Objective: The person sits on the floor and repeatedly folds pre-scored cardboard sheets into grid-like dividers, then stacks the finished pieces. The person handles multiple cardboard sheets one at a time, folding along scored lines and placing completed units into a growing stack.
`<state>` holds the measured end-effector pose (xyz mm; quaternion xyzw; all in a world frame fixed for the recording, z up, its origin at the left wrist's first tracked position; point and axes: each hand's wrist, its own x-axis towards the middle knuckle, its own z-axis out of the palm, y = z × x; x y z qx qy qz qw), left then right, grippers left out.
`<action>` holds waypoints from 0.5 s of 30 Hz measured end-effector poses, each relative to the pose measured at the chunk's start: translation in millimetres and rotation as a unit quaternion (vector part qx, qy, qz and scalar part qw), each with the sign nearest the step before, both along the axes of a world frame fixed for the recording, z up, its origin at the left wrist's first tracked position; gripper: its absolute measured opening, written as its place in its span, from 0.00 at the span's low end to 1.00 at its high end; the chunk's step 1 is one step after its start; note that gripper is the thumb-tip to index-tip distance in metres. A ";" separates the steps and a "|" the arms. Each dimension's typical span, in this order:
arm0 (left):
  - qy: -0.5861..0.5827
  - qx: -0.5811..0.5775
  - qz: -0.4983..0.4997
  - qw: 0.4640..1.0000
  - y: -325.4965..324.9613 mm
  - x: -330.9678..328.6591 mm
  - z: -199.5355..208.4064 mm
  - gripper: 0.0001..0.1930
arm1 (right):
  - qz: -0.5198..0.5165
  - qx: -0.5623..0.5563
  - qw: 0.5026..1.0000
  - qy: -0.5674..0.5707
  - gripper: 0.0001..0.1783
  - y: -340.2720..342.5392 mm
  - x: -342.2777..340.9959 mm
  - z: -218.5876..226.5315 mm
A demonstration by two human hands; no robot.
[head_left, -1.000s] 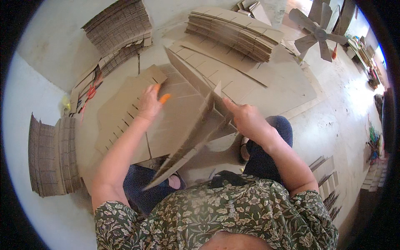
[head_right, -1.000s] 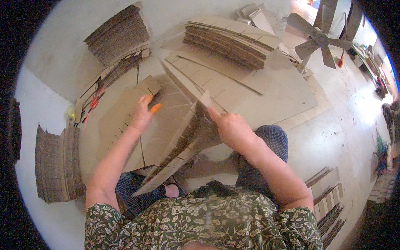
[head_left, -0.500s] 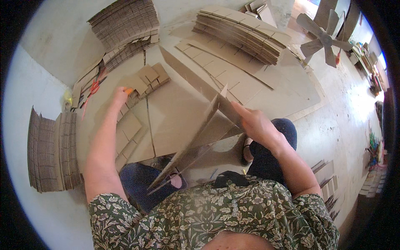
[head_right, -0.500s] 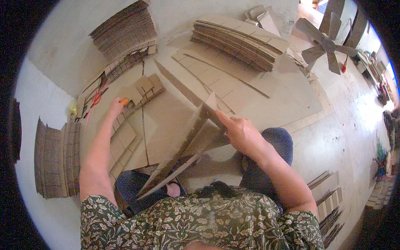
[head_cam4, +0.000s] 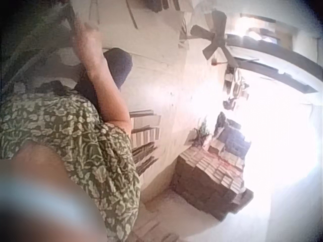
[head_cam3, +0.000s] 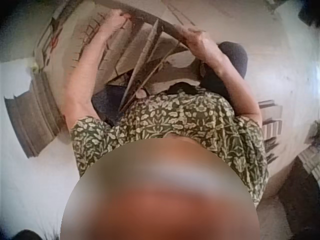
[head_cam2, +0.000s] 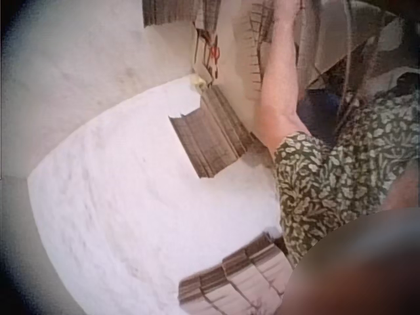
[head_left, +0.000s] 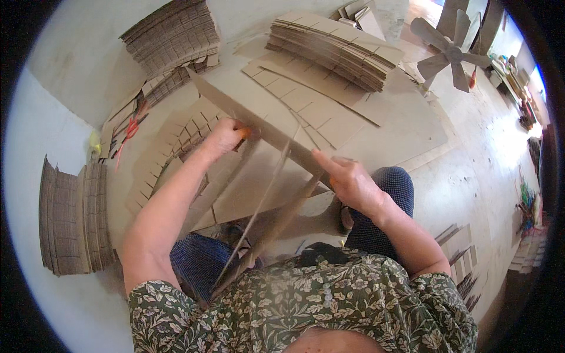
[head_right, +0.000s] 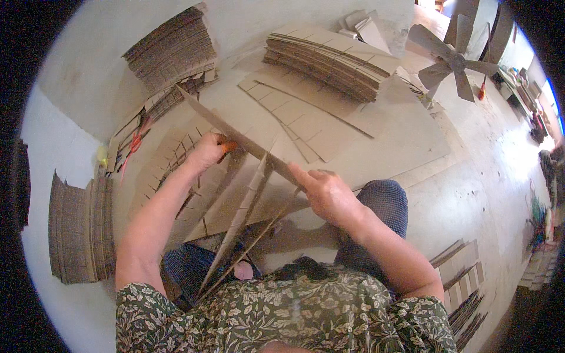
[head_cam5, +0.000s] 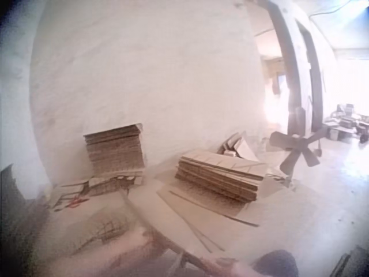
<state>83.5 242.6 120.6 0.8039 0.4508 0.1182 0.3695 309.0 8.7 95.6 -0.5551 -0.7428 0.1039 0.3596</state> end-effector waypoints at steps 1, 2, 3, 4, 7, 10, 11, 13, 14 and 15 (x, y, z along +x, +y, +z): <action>-0.014 -0.007 -0.007 1.000 -3.0 2.2 0.3 0.14 | -0.004 -0.015 1.000 -0.007 0.32 -2.1 0.9 -1.2; -0.029 -0.014 -0.014 0.999 -4.4 3.6 0.3 0.14 | -0.007 -0.031 0.999 -0.014 0.31 -4.1 2.3 -3.1; 0.009 0.021 -0.024 0.999 -4.5 5.2 5.4 0.14 | -0.010 -0.047 0.999 -0.021 0.31 -5.1 3.8 -4.3; -0.001 0.000 -0.026 1.000 -8.0 7.0 7.8 0.15 | -0.016 -0.056 0.998 -0.016 0.31 -6.4 4.8 -2.2; -0.034 -0.015 -0.030 0.999 -11.9 5.0 11.3 0.17 | -0.040 -0.064 0.997 -0.001 0.30 -6.5 10.5 4.1; -0.003 0.113 0.002 0.994 26.0 -37.4 -19.4 0.21 | -0.104 -0.072 0.992 -0.025 0.30 -0.6 23.1 14.8; 0.053 0.189 0.038 0.980 43.4 -65.2 -35.3 0.23 | -0.100 -0.074 0.992 -0.029 0.29 2.2 26.3 15.6; 0.172 0.295 0.121 0.932 62.8 -106.8 -58.6 0.28 | -0.107 -0.103 0.987 -0.057 0.28 6.9 32.9 14.0; 0.232 0.328 0.166 0.901 64.5 -122.2 -69.5 0.30 | -0.120 -0.129 0.981 -0.082 0.28 8.2 36.3 12.0; 0.292 0.357 0.212 0.862 61.9 -132.9 -73.5 0.33 | -0.130 -0.155 0.974 -0.106 0.27 11.1 36.8 11.3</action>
